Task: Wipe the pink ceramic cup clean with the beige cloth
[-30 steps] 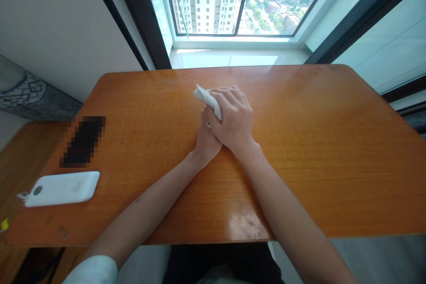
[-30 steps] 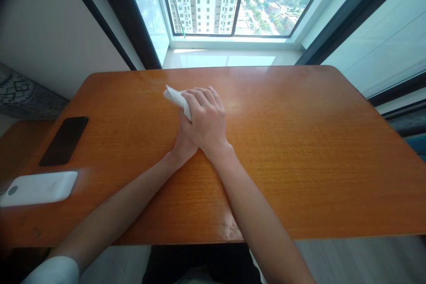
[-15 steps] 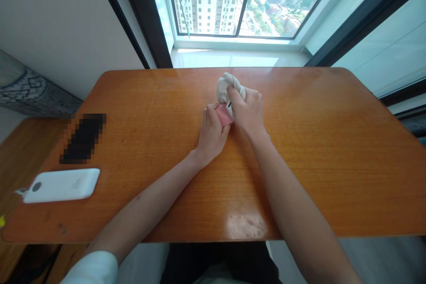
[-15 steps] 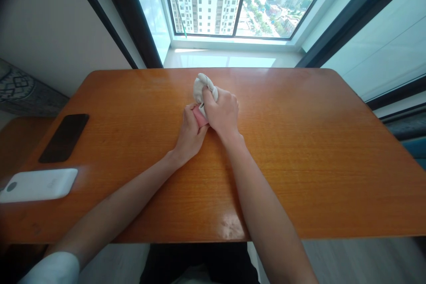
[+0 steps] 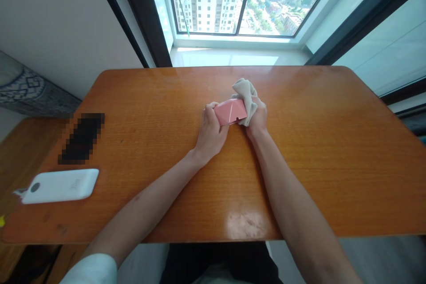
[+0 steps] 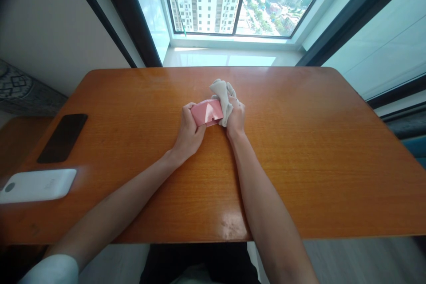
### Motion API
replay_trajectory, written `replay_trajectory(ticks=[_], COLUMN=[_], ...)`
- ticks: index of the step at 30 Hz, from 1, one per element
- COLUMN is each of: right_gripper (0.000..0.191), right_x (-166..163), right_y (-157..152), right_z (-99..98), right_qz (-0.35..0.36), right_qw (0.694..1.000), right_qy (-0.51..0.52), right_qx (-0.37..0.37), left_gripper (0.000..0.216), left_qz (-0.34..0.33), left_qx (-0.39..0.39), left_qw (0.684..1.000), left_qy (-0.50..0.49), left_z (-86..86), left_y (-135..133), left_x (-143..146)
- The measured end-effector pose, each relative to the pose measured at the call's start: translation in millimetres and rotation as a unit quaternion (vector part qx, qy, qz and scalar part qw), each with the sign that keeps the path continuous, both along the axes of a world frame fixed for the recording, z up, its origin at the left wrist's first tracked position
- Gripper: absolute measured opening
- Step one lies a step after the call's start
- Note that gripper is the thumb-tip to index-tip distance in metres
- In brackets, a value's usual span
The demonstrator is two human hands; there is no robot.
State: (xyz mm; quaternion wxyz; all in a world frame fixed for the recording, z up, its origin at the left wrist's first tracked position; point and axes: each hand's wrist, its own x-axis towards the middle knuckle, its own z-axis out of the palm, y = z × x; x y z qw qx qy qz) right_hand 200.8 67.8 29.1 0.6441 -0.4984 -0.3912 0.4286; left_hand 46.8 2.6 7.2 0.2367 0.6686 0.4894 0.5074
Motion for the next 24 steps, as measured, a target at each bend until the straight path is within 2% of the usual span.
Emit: replay_trajectory(ticks=[4,7,10,12,15,18,21,24], right_gripper=[0.041,0.045,0.049,0.046,0.041,0.036,0.037,0.043], right_x=[-1.0,2.7,4.6,3.0,-4.9,-16.4,-23.4,-19.5], right_y=[-9.6,-19.5,-29.0,-33.4,-37.4,-39.7,-40.1,-36.6], right_z=[17.5,40.3,61.0,68.7,69.9,66.0,64.6,64.1], right_qz=[0.005,-0.014,-0.021,-0.004,0.023,0.031,0.030,0.041], right_qw=[1.000,0.986,0.936,0.899,0.855,0.831,0.837,0.883], right_qy=[-0.003,-0.157,-0.333,-0.412,-0.487,-0.523,-0.515,-0.440], right_qx=[0.025,0.053,0.112,0.151,0.178,0.187,0.183,0.154], left_gripper=[0.048,0.047,0.050,0.052,0.047,0.047,0.045,0.044], left_qz=[-0.014,0.005,0.016,0.019,0.016,-0.007,-0.015,-0.010], left_qx=[-0.011,-0.040,-0.034,-0.015,-0.004,-0.003,-0.009,-0.012], left_qw=[1.000,0.997,0.990,0.990,0.997,1.000,1.000,1.000], left_qy=[0.003,0.072,0.135,0.137,0.080,0.006,0.005,0.024], left_z=[-3.1,-6.4,-8.1,-7.7,-5.6,-4.1,-3.7,-2.7], left_y=[0.5,1.5,2.9,3.8,3.9,3.0,2.4,1.9], left_x=[1.8,4.5,6.6,6.9,5.9,4.3,3.5,4.1])
